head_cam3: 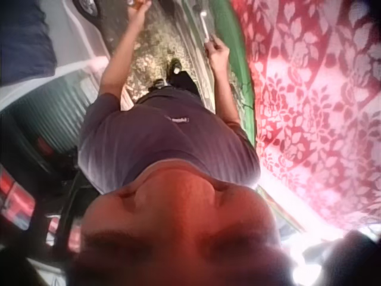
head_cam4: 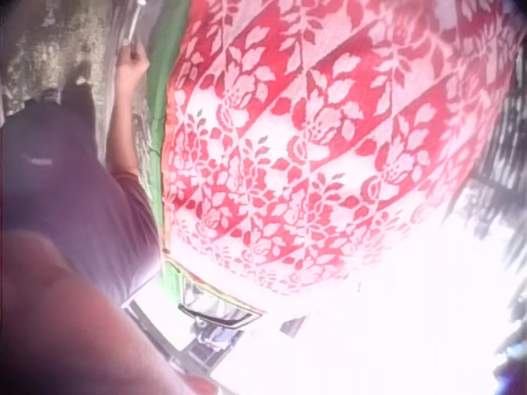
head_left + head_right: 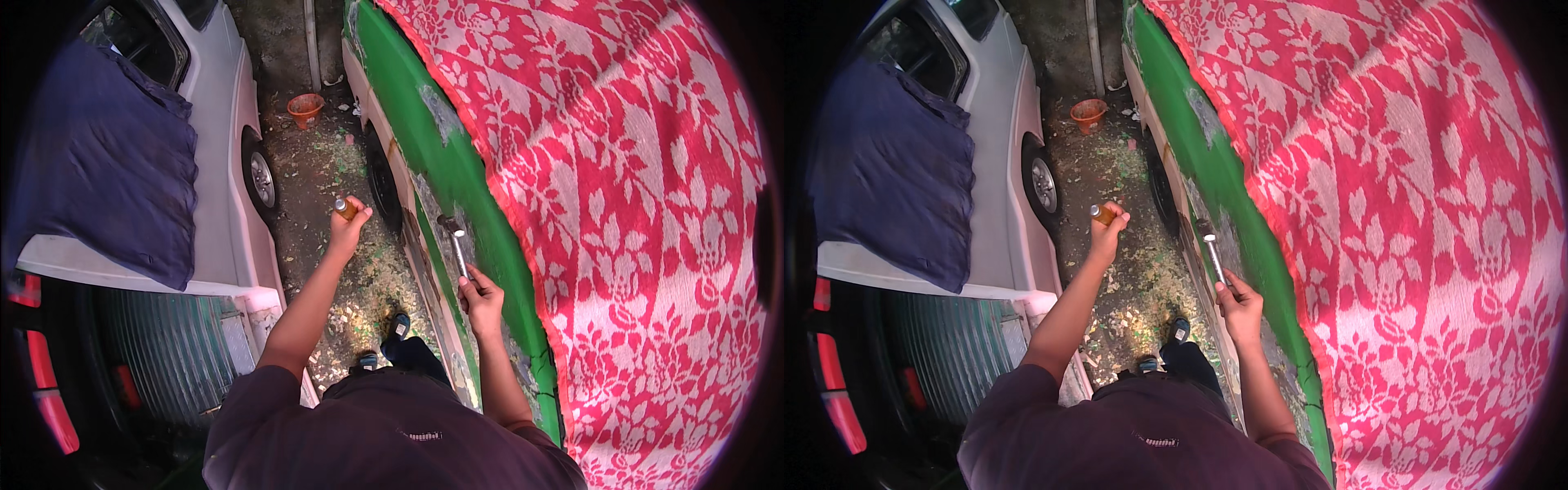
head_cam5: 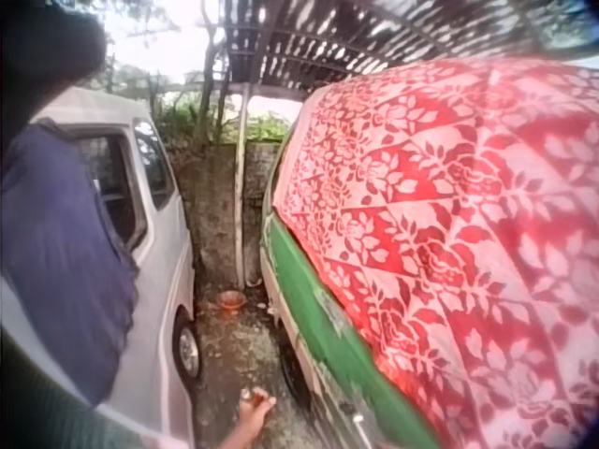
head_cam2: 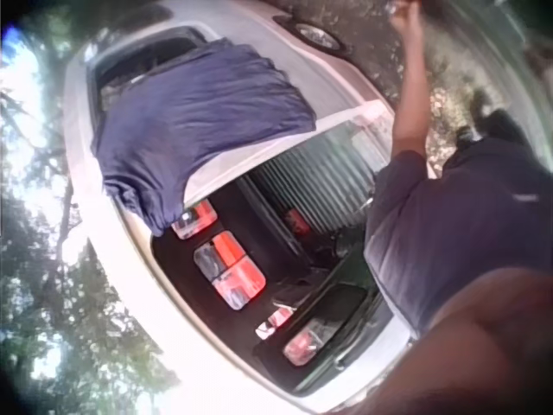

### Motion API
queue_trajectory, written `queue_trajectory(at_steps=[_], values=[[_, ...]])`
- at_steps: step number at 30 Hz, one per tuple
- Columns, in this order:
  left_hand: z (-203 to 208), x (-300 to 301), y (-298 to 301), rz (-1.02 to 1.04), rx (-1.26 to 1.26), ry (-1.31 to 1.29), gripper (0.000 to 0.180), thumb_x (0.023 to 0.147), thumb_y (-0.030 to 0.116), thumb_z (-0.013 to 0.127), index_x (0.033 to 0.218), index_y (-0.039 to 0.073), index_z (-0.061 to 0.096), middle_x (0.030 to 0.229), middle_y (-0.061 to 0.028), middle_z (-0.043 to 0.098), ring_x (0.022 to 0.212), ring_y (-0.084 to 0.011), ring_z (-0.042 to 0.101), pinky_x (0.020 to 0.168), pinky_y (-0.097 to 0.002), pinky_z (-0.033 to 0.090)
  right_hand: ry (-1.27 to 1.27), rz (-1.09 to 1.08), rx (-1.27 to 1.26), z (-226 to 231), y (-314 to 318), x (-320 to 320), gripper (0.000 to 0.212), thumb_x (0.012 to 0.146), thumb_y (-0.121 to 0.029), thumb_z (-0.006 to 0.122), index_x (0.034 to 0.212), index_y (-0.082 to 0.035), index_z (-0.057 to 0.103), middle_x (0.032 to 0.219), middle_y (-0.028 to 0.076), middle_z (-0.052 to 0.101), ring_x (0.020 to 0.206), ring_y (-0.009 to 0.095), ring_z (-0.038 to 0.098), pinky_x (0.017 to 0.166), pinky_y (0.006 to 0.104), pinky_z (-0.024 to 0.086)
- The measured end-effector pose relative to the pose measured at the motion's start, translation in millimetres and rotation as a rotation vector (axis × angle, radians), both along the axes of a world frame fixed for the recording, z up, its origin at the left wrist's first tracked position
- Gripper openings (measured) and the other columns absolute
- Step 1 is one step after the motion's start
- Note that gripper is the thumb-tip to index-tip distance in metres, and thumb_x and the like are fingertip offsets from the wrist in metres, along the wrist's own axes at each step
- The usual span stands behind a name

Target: The person uses a hammer and a dolly to repeatedly tap and flatten a damaged section of a green vehicle panel. The person holds the dolly against the panel and strikes it with the hammer to smooth the surface.

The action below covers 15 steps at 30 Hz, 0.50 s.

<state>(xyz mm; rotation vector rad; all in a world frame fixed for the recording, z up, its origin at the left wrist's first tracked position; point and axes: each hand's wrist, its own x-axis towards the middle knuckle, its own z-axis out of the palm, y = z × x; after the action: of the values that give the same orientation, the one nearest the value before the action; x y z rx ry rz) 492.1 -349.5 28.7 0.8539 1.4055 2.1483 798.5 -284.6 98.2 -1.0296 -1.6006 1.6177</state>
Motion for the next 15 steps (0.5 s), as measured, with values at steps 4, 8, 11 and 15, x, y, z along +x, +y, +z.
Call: queue_trajectory(at_steps=[4, 8, 11, 15], values=[[0.7, -41.3, 26.5, 0.077, -0.007, -0.020, 0.013, 0.085, 0.007, 0.064, 0.085, 0.008, 0.051, 0.081, -0.0007, 0.052, 0.073, -0.0104, 0.048, 0.069, -0.0283, 0.039, 0.063, 0.070, -0.028, -2.9, 49.1, -64.8, 0.036, 0.094, -0.011, 0.069, 0.128, 0.000, 0.064, 0.065, -0.003, 0.056, 0.053, 0.004, 0.046, 0.048, 0.0214, 0.037], [10.9, -73.2, 40.4, 0.131, -0.063, -0.172, 0.012, 0.088, 0.007, 0.064, 0.091, 0.009, 0.052, 0.085, 0.0010, 0.053, 0.078, -0.0093, 0.050, 0.072, -0.0263, 0.040, 0.041, 0.152, 0.046, 0.7, 91.9, -115.7, 0.035, 0.093, -0.010, 0.069, 0.127, -0.003, 0.066, 0.067, -0.005, 0.054, 0.058, 0.003, 0.045, 0.052, 0.0209, 0.036], [16.4, -96.3, 35.4, 0.160, -0.198, -0.080, 0.012, 0.088, 0.007, 0.064, 0.091, 0.009, 0.053, 0.084, 0.0017, 0.054, 0.077, -0.0092, 0.050, 0.072, -0.0263, 0.040, 0.055, 0.185, -0.026, 4.5, 109.4, -148.9, 0.037, 0.093, -0.010, 0.068, 0.129, -0.003, 0.065, 0.068, -0.005, 0.054, 0.060, 0.003, 0.046, 0.054, 0.0211, 0.037], [4.7, -131.5, 34.6, 0.210, -0.203, -0.105, 0.012, 0.089, 0.008, 0.065, 0.092, 0.008, 0.053, 0.081, 0.0027, 0.053, 0.075, -0.0089, 0.051, 0.071, -0.0266, 0.040, 0.003, 0.210, -0.113, 7.6, 129.9, -185.5, 0.038, 0.093, -0.010, 0.068, 0.131, -0.004, 0.064, 0.068, -0.004, 0.056, 0.059, 0.004, 0.047, 0.054, 0.0217, 0.037]])
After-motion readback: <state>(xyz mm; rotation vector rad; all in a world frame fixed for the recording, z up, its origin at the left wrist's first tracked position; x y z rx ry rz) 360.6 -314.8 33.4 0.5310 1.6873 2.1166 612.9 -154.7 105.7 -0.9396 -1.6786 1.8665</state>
